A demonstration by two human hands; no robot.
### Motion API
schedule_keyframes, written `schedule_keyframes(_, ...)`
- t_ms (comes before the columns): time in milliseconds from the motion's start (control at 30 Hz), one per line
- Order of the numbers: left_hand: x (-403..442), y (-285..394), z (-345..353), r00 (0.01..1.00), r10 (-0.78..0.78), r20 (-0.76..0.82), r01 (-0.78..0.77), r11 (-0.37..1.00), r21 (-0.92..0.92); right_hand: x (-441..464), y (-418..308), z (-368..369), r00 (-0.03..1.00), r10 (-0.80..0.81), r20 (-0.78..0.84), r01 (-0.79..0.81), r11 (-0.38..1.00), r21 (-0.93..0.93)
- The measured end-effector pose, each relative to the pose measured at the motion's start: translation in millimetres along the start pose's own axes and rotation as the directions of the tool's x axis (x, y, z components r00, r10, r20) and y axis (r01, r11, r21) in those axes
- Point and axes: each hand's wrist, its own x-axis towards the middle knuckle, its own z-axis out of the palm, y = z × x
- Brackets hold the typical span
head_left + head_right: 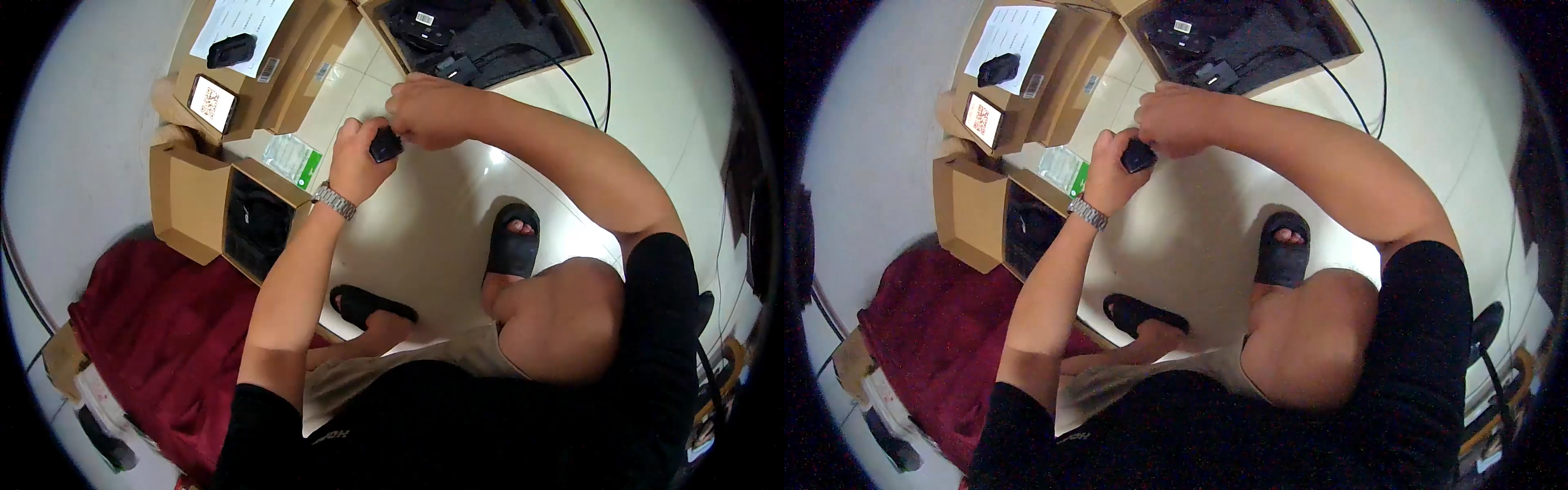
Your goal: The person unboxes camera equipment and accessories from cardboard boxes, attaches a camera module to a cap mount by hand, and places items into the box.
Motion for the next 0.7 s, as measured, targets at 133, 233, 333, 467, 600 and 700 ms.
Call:
schedule_keyframes(133, 3.5, 2.7, 1.5, 0.999, -0.020, 0.048, 0.020, 1.000, -0.008, 1.1, -4.1, -7.3, 0.995, -0.047, 0.093, 0.060, 0.988, -0.146)
schedule_keyframes(233, 5.5, 2.9, 6.6, 0.998, -0.025, 0.066, 0.023, 0.999, 0.023, 2.3, -6.9, -7.4, 0.992, -0.087, 0.091, 0.103, 0.976, -0.193)
schedule_keyframes(333, 7.8, 7.5, 8.8, 0.995, -0.039, 0.089, 0.033, 0.997, 0.072, 0.8, -13.3, -13.4, 0.988, -0.052, 0.147, 0.079, 0.979, -0.186)
schedule_keyframes(467, 7.1, 10.8, 12.8, 0.992, -0.082, 0.099, 0.071, 0.992, 0.109, 0.5, -10.7, 0.7, 0.995, -0.072, 0.073, 0.084, 0.982, -0.170)
schedule_keyframes(600, 4.0, 8.0, 14.9, 0.990, -0.040, 0.139, 0.026, 0.995, 0.096, -3.8, -17.2, 4.8, 0.987, -0.048, 0.154, 0.077, 0.979, -0.189)
schedule_keyframes(700, 1.4, 8.4, 20.1, 0.985, -0.059, 0.159, 0.049, 0.997, 0.067, -9.9, -20.4, 11.8, 0.986, -0.083, 0.147, 0.115, 0.968, -0.221)
